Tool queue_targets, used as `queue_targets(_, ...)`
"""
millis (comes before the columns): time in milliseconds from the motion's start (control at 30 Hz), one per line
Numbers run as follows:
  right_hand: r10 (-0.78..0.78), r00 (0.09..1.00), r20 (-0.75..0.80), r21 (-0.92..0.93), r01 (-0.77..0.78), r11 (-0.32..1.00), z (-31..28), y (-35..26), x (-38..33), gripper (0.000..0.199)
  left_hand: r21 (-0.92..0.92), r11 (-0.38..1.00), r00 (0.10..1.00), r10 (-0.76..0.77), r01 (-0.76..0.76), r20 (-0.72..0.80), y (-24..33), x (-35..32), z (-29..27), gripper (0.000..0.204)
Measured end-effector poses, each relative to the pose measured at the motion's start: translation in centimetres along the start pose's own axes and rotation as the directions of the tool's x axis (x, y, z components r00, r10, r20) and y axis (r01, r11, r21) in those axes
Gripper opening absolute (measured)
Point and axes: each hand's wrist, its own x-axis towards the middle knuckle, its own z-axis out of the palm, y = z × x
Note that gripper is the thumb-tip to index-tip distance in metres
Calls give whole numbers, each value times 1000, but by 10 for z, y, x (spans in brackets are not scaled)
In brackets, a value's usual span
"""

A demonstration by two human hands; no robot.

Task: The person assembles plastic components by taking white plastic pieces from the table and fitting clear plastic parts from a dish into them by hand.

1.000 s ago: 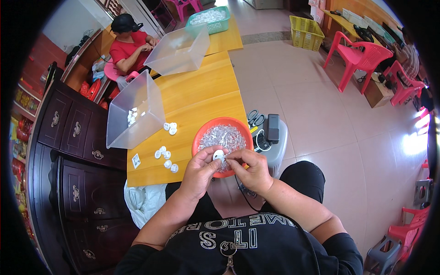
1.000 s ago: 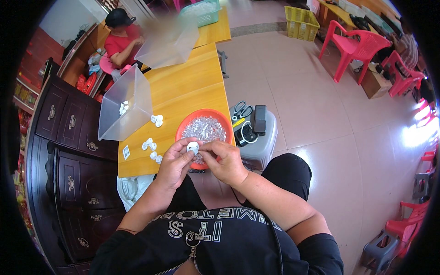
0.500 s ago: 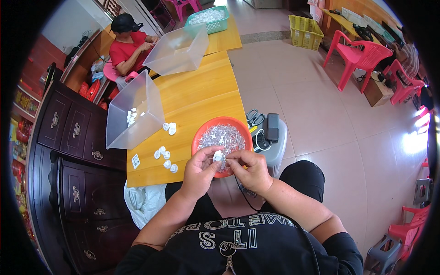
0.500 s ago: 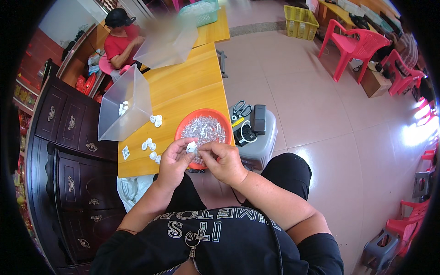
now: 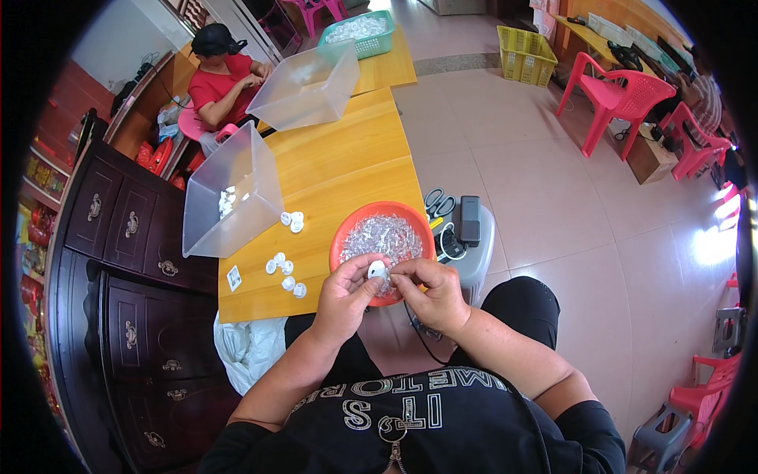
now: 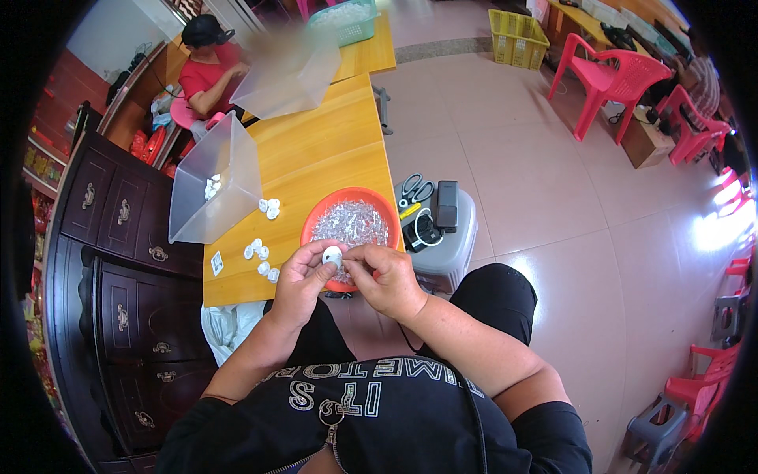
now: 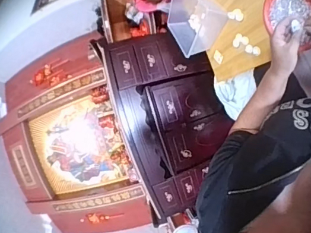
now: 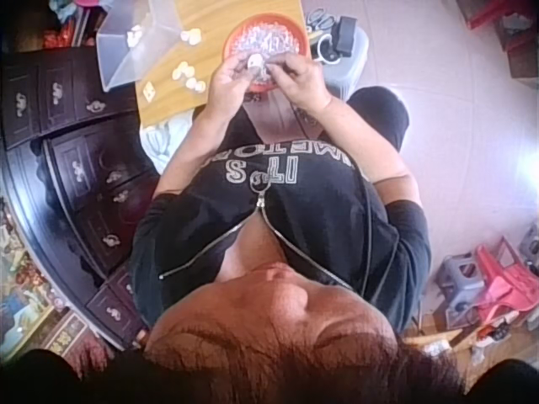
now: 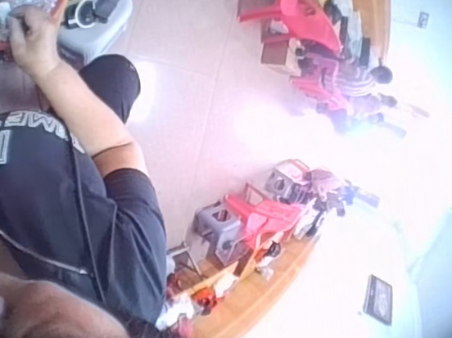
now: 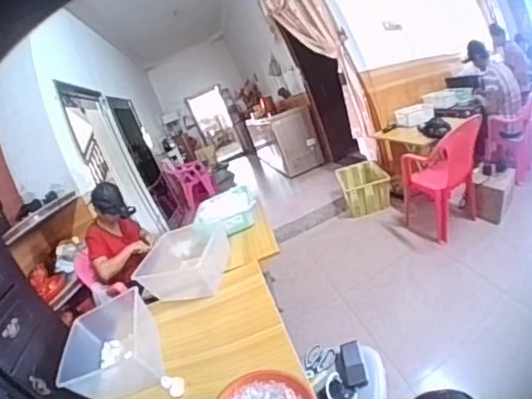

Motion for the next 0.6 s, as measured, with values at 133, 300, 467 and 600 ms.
queue_targets(133, 5, 1000, 1, 0, -5, 1000, 0, 1, 0, 4, 4, 1000, 1000, 6, -6, -9, 0, 0, 1, 31)
queue_targets(300, 18, 1000, 3, 8, -18, 1000, 0, 0, -1, 3, 176, 981, 996, 84, -83, -1, -1, -3, 2, 29)
queue_targets(467, 7, 1000, -16, -57, -8, 998, -2, -8, 1, 6, 199, 975, 995, 97, -94, -2, 1, -3, 1, 31)
queue_targets(600, -37, 999, 4, -82, 37, 996, -3, -8, 2, 6, 173, 981, 996, 88, -83, -18, -3, -3, -1, 32)
